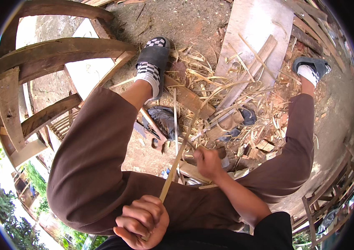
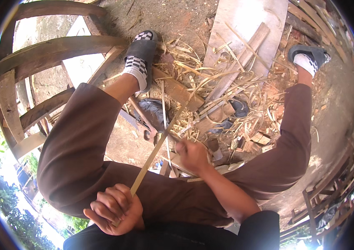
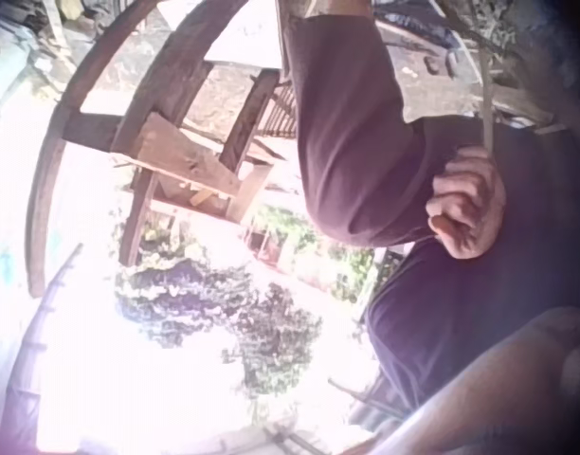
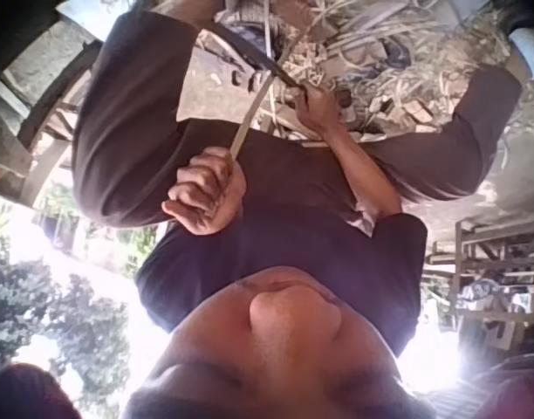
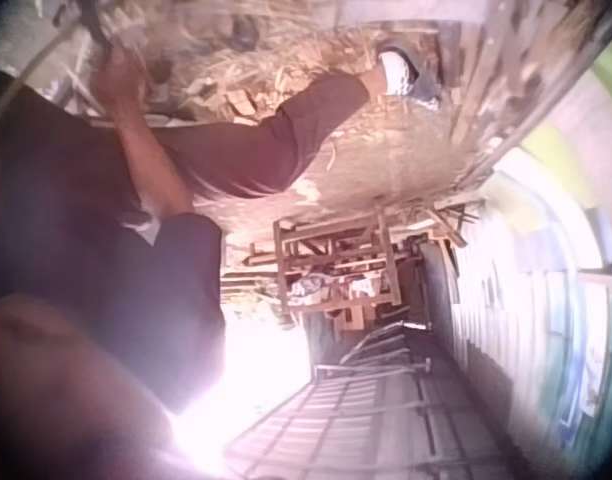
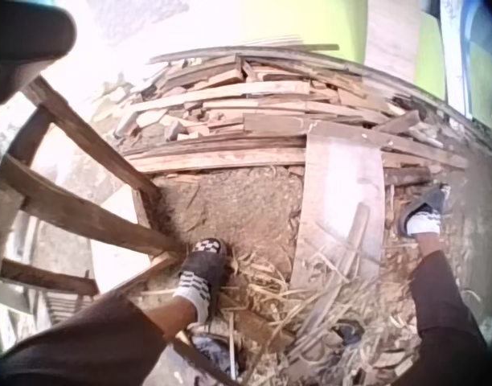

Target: The person sits on the ground and uses a machete to shave thin strips from a small wooden stick. The person repeatedly draws the blade along the stick to produce wood shavings, which accumulate on the floor.

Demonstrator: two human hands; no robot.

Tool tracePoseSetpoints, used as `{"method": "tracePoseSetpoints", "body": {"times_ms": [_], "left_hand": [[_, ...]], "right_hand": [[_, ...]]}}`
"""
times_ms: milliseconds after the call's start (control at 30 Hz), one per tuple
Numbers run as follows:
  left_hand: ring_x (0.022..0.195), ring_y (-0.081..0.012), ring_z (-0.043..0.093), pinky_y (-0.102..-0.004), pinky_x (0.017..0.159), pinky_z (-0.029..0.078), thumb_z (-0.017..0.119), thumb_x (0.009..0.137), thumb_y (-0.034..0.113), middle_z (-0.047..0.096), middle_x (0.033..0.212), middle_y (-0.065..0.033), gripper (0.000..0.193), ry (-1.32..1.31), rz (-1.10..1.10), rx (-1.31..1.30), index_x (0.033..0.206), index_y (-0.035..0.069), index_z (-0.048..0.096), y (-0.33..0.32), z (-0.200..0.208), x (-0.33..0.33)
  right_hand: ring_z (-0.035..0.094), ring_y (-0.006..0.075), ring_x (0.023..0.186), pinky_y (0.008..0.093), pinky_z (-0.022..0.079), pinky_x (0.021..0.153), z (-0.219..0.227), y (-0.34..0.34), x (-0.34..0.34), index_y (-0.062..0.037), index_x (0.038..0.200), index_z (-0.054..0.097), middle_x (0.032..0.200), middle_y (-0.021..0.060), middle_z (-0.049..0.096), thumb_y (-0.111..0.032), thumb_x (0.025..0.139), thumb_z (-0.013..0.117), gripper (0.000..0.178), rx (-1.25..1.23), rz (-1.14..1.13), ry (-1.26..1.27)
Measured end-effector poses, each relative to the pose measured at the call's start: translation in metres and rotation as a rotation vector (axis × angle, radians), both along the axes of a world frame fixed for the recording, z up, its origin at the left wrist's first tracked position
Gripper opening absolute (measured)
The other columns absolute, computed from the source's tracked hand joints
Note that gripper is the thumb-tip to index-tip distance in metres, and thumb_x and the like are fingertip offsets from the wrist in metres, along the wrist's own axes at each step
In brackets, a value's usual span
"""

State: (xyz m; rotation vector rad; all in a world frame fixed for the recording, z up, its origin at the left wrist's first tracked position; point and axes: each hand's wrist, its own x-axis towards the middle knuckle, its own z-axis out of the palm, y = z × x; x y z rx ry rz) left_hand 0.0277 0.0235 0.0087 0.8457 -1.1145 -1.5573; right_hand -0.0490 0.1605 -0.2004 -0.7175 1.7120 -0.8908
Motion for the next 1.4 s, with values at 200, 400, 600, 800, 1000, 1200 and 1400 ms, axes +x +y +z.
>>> {"method": "tracePoseSetpoints", "body": {"times_ms": [200,400,600,800,1000,1200,1400], "left_hand": [[0.034,-0.0101,0.024,-0.0268,0.042,0.024,0.023,0.111,0.039,0.030,0.040,0.0035,0.065,-0.050,0.086,0.012,0.050,0.017,0.031,0.006,0.002,0.003],[0.034,-0.0099,0.023,-0.0257,0.040,0.022,0.024,0.111,0.039,0.029,0.040,0.0032,0.064,-0.011,-0.016,-0.055,0.051,0.017,0.029,0.005,-0.005,-0.003],[0.033,-0.0092,0.023,-0.0242,0.038,0.022,0.025,0.111,0.039,0.030,0.040,0.0034,0.064,-0.029,0.022,-0.047,0.051,0.017,0.029,0.007,-0.001,-0.007],[0.034,-0.0098,0.024,-0.0263,0.039,0.025,0.026,0.111,0.039,0.029,0.041,0.0032,0.064,-0.059,0.058,-0.067,0.051,0.017,0.029,0.011,0.001,-0.007],[0.036,-0.0123,0.024,-0.0267,0.041,0.025,0.024,0.111,0.038,0.028,0.041,0.0022,0.065,-0.028,-0.023,-0.046,0.050,0.017,0.030,0.012,0.001,-0.010],[0.035,-0.0110,0.023,-0.0271,0.041,0.025,0.024,0.111,0.039,0.027,0.040,0.0028,0.065,-0.045,0.000,-0.061,0.050,0.017,0.030,0.011,0.001,-0.013],[0.033,-0.0106,0.024,-0.0259,0.039,0.022,0.030,0.110,0.038,0.029,0.040,0.0026,0.066,0.040,0.007,-0.051,0.049,0.015,0.029,0.014,0.001,-0.009]], "right_hand": [[0.064,0.0410,0.060,0.0489,0.049,0.057,-0.032,0.003,0.001,0.0035,0.091,0.067,0.064,0.0240,0.061,-0.040,0.098,0.054,0.046,0.184,-0.027,0.051],[0.062,0.0476,0.063,0.0521,0.048,0.060,-0.007,0.005,-0.002,0.0068,0.083,0.064,0.062,0.0262,0.059,-0.043,0.104,0.045,0.058,-0.333,0.066,0.094],[0.061,0.0489,0.064,0.0527,0.047,0.059,-0.049,0.011,0.002,0.0058,0.078,0.064,0.062,0.0286,0.058,-0.041,0.104,0.047,0.056,0.241,-0.129,0.070],[0.062,0.0501,0.069,0.0543,0.048,0.063,-0.066,0.023,0.011,0.0056,0.082,0.065,0.067,0.0291,0.061,-0.040,0.104,0.045,0.054,0.207,-0.095,0.048],[0.063,0.0517,0.074,0.0546,0.050,0.068,-0.063,0.032,0.005,0.0047,0.084,0.066,0.075,0.0301,0.064,-0.039,0.105,0.042,0.054,0.127,-0.088,0.110],[0.063,0.0517,0.076,0.0547,0.050,0.069,-0.077,0.022,0.003,0.0046,0.085,0.066,0.072,0.0305,0.063,-0.040,0.104,0.044,0.054,0.443,-0.124,0.081],[0.063,0.0531,0.076,0.0571,0.050,0.073,-0.081,0.024,0.014,0.0048,0.082,0.067,0.073,0.0319,0.063,-0.042,0.104,0.042,0.058,0.440,-0.153,0.133]]}}
